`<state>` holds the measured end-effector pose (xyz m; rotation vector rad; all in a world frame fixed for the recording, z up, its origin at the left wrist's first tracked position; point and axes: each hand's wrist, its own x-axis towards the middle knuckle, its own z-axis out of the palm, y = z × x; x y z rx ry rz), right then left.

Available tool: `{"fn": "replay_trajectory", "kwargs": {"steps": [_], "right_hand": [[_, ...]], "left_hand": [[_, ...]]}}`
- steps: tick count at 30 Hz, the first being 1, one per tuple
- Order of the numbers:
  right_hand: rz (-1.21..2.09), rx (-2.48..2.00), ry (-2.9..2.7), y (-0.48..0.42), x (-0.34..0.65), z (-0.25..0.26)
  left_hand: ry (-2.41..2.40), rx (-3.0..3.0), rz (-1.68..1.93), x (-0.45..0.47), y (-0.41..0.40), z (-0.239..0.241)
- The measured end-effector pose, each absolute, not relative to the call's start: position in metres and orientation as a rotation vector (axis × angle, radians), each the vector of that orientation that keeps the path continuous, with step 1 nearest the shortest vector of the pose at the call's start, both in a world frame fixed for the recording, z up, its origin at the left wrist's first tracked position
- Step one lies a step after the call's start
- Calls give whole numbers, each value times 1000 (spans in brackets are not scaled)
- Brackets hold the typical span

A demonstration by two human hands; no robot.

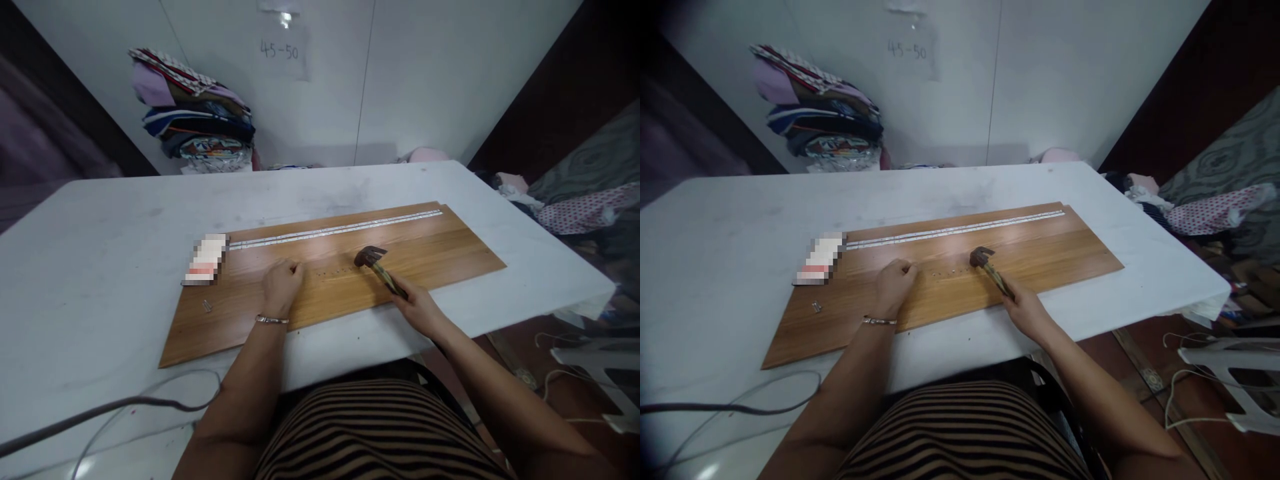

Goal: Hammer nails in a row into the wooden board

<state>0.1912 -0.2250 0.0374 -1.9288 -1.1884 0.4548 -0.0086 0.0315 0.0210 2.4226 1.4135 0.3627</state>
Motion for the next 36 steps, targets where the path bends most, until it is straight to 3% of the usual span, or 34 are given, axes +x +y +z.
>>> {"fn": "replay_trajectory", "kwargs": {"steps": [36], "right_hand": [[468,-1945,-1204,-223,192,38]], "left_hand": [[1411,2417,399,-9,32,18]]}}
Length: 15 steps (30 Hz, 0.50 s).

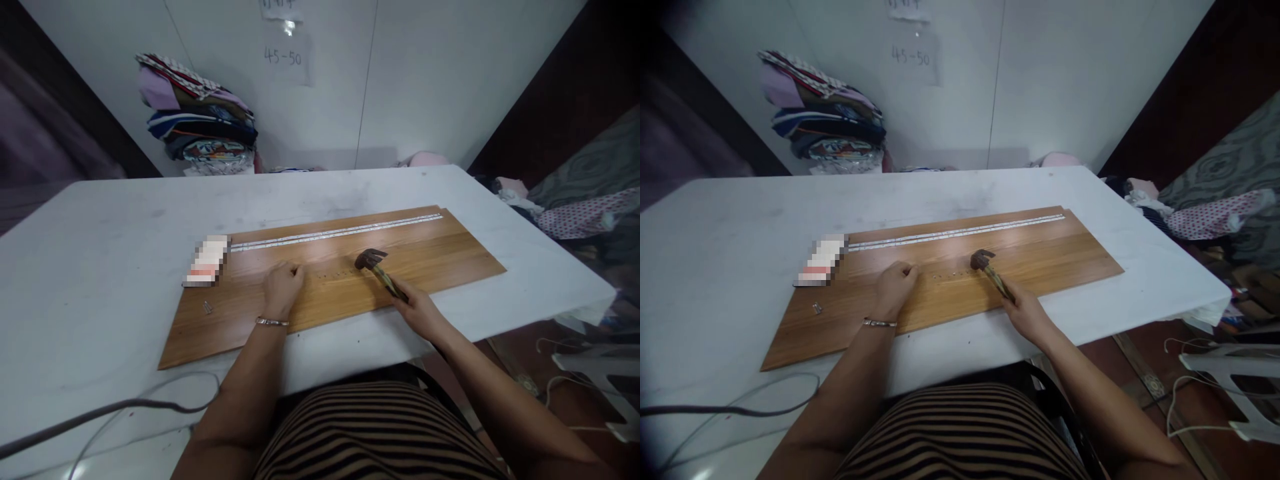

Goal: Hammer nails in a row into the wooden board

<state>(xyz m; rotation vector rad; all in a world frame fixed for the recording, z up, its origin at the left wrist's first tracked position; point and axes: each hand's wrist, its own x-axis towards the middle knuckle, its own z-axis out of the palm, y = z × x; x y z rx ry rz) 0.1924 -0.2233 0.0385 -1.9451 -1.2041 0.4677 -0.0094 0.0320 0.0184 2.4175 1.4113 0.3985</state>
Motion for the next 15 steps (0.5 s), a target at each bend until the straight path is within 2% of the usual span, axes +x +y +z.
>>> {"fn": "replay_trajectory", "kwargs": {"steps": [15], "right_hand": [[446,-1948,-1206,-224,191,40]], "left_hand": [[1399,2428,399,-9,32,19]]}}
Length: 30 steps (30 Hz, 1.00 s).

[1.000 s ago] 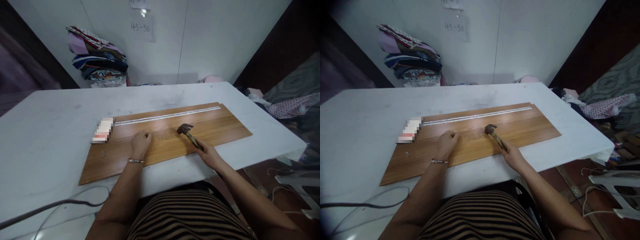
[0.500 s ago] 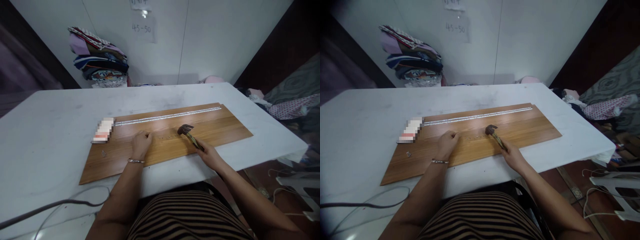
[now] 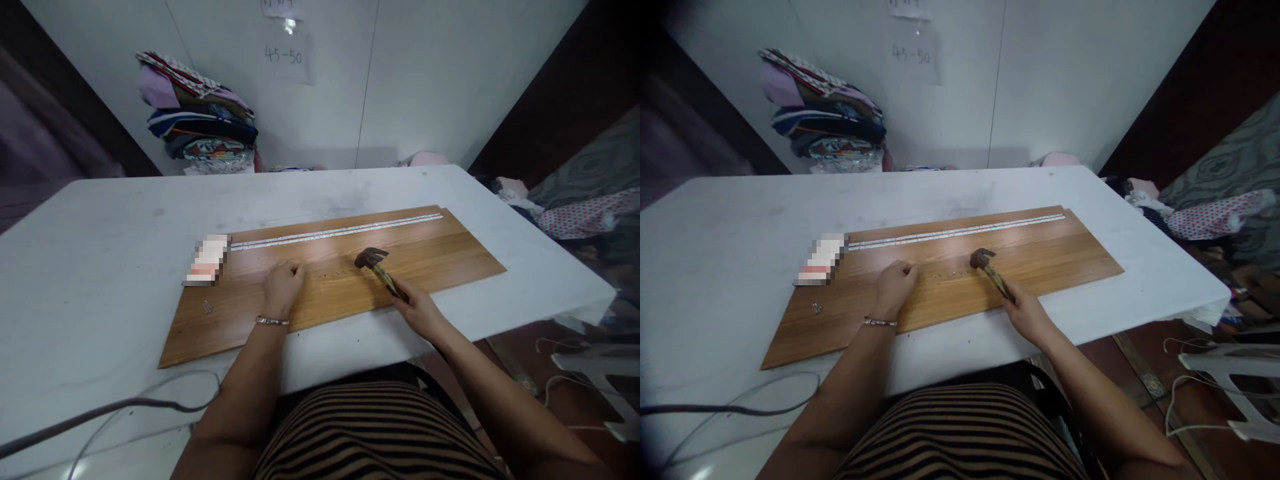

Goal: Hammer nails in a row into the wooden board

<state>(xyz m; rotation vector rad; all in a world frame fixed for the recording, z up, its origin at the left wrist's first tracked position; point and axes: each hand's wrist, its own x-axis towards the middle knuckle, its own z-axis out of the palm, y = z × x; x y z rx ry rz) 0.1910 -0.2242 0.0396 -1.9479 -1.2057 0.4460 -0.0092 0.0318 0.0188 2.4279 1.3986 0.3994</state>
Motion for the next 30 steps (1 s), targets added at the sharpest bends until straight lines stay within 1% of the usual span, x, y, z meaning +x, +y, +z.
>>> {"fn": "replay_trajectory", "kwargs": {"steps": [24,30], "right_hand": [[461,-1932,-1172,-225,191,37],[477,-1957,-1175,-223,192,36]], "left_hand": [[1419,2404,370,-9,32,19],[1390,2393,429,-10,31,19]]}}
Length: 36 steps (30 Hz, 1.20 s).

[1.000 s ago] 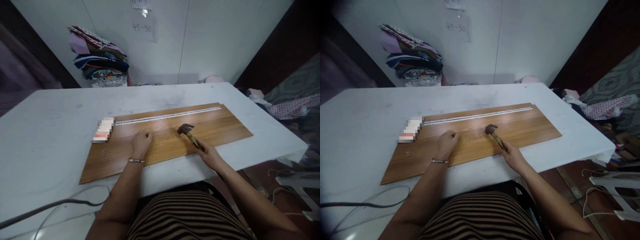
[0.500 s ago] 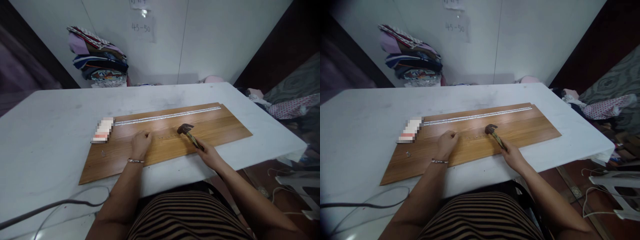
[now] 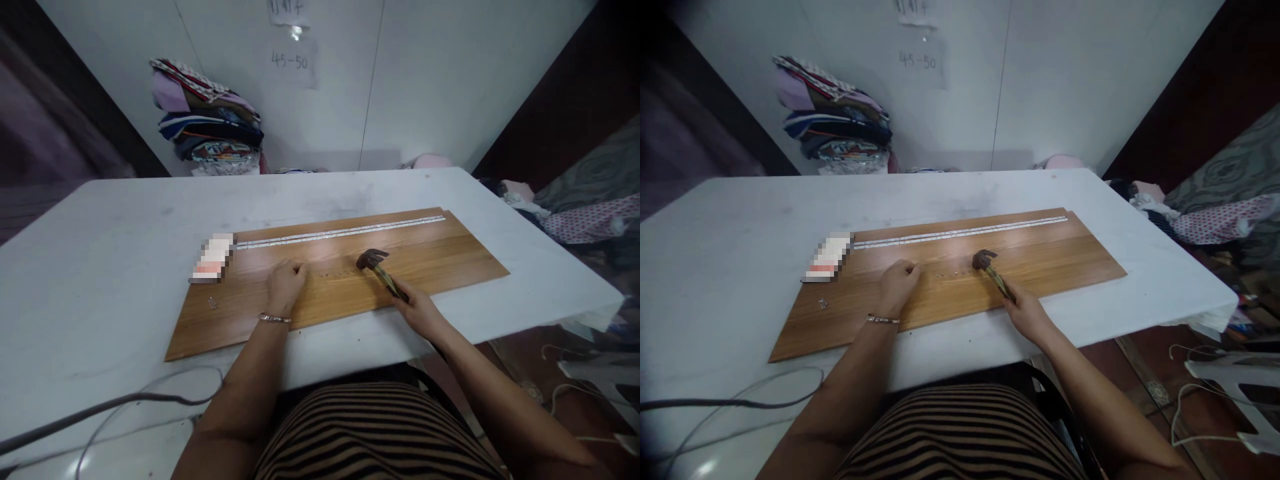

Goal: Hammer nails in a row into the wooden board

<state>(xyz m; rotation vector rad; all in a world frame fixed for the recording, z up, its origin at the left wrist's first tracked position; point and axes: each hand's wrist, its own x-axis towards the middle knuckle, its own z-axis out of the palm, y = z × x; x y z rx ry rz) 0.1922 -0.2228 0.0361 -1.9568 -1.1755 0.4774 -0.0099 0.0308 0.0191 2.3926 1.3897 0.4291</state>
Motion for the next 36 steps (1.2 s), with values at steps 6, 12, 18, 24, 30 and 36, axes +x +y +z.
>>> {"fn": "replay_trajectory", "kwargs": {"steps": [6,12,18,24,30,36], "right_hand": [[444,-1938,-1179,-223,193,36],[458,-1932,-1197,-222,193,36],[437,-1924,-1177,-224,192,38],[470,-1954,-1176,-224,192,37],[462,-1938,-1181,-225,192,39],[455,-1951,-1156,-226,192,38]], "left_hand": [[1416,2397,415,-9,30,22],[1414,2406,389,-9,30,22],[1441,2421,357,-9,30,23],[1435,2419,362,-8,29,24],[1410,2409,400,-9,31,20],[1407,2406,401,-9,32,19]]}}
